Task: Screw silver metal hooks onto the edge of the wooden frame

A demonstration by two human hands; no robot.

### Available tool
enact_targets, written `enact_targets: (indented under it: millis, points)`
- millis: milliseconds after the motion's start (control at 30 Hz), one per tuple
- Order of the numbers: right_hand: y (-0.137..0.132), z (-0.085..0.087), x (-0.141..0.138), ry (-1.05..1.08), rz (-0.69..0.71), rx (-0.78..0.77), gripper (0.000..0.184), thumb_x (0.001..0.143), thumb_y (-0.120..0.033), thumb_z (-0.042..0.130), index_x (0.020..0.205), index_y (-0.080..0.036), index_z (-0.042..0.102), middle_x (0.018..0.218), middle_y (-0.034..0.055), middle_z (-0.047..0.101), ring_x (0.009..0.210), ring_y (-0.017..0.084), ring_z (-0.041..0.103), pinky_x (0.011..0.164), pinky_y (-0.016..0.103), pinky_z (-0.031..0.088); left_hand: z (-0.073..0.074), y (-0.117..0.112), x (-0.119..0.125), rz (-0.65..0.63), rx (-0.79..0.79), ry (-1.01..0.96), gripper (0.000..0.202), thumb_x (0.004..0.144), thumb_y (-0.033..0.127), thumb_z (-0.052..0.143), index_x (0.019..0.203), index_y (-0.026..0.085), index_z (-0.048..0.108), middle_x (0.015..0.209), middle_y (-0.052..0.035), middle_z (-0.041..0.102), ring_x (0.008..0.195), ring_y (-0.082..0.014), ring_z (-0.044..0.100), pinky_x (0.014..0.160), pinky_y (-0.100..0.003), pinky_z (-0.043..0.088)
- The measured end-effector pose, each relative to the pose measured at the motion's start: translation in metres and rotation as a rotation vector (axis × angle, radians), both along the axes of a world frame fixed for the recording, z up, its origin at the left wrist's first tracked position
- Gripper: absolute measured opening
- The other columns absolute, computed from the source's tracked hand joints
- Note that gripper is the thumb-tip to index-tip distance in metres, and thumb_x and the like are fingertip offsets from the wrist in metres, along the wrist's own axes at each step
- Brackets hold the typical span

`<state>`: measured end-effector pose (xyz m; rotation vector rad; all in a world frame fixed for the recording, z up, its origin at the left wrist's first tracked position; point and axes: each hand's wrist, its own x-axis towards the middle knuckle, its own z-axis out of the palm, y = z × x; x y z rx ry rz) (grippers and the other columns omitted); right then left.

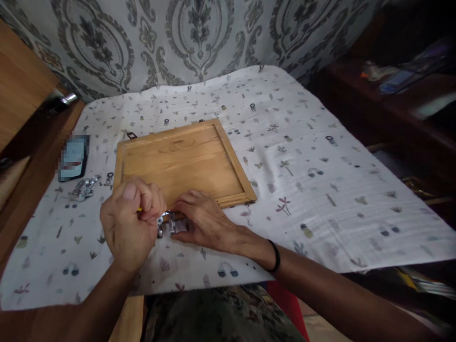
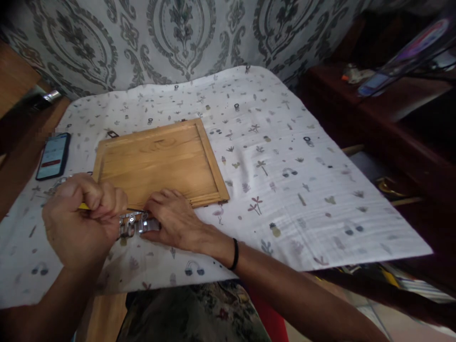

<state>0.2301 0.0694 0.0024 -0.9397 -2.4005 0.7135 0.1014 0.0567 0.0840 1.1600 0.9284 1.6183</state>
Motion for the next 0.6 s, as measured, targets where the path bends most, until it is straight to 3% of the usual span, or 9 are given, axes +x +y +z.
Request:
enact_targets:
  millis: [133, 233, 433, 533, 600]
  points:
    - [0.000, 0.002, 0.000, 0.004, 0.004, -0.012, 0.049, 0.076, -0.040, 0.088, 0.109, -0.010, 0.069, 0.103, 0.0096, 0.069, 0.097, 0.025, 0.058, 0.086, 0.038, 0.045, -0.003, 0.002, -0.003, -0.075, 0.010, 0.018, 0.046, 0.090, 0.028, 0.062, 0.050, 0.018, 0.040, 0.046, 0.0058, 0.019, 0.039, -0.0066, 0.018, 0.039, -0.024, 0.019]
    - [-0.001, 0.002, 0.000, 0.012, 0.006, -0.011, 0.049, 0.076, -0.039, 0.088, 0.111, -0.010, 0.069, 0.102, 0.0093, 0.069, 0.097, 0.026, 0.057, 0.087, 0.038, 0.044, -0.004, 0.005, -0.007, -0.199, 0.012, 0.019, 0.051, 0.088, 0.037, 0.067, 0.050, 0.017, 0.039, 0.044, 0.0065, 0.018, 0.038, -0.0054, 0.016, 0.039, -0.024, 0.017]
    - [-0.001, -0.001, 0.001, 0.042, 0.003, -0.026, 0.047, 0.077, -0.038, 0.087, 0.113, -0.015, 0.068, 0.104, 0.0072, 0.068, 0.100, 0.025, 0.058, 0.089, 0.038, 0.045, -0.001, 0.011, -0.016, -0.386, -0.053, -0.016, 0.055, 0.086, 0.041, 0.071, 0.050, 0.017, 0.037, 0.043, 0.0072, 0.015, 0.037, -0.0047, 0.016, 0.039, -0.023, 0.017]
    - [-0.001, 0.000, 0.001, 0.040, -0.002, -0.032, 0.046, 0.077, -0.039, 0.087, 0.111, -0.014, 0.069, 0.104, 0.0083, 0.068, 0.101, 0.026, 0.058, 0.089, 0.039, 0.045, 0.000, 0.013, -0.021, -0.400, -0.059, -0.029, 0.044, 0.086, 0.039, 0.070, 0.054, 0.017, 0.049, 0.042, 0.0075, 0.020, 0.037, -0.0053, 0.016, 0.039, -0.023, 0.018]
    - [-0.001, 0.001, 0.001, 0.033, -0.002, -0.033, 0.045, 0.077, -0.038, 0.087, 0.109, -0.013, 0.069, 0.106, 0.0096, 0.069, 0.103, 0.027, 0.058, 0.090, 0.039, 0.046, -0.001, 0.014, -0.024, -0.321, -0.041, -0.020, 0.032, 0.086, 0.037, 0.070, 0.062, 0.019, 0.059, 0.043, 0.0059, 0.031, 0.038, -0.0075, 0.025, 0.041, -0.023, 0.025]
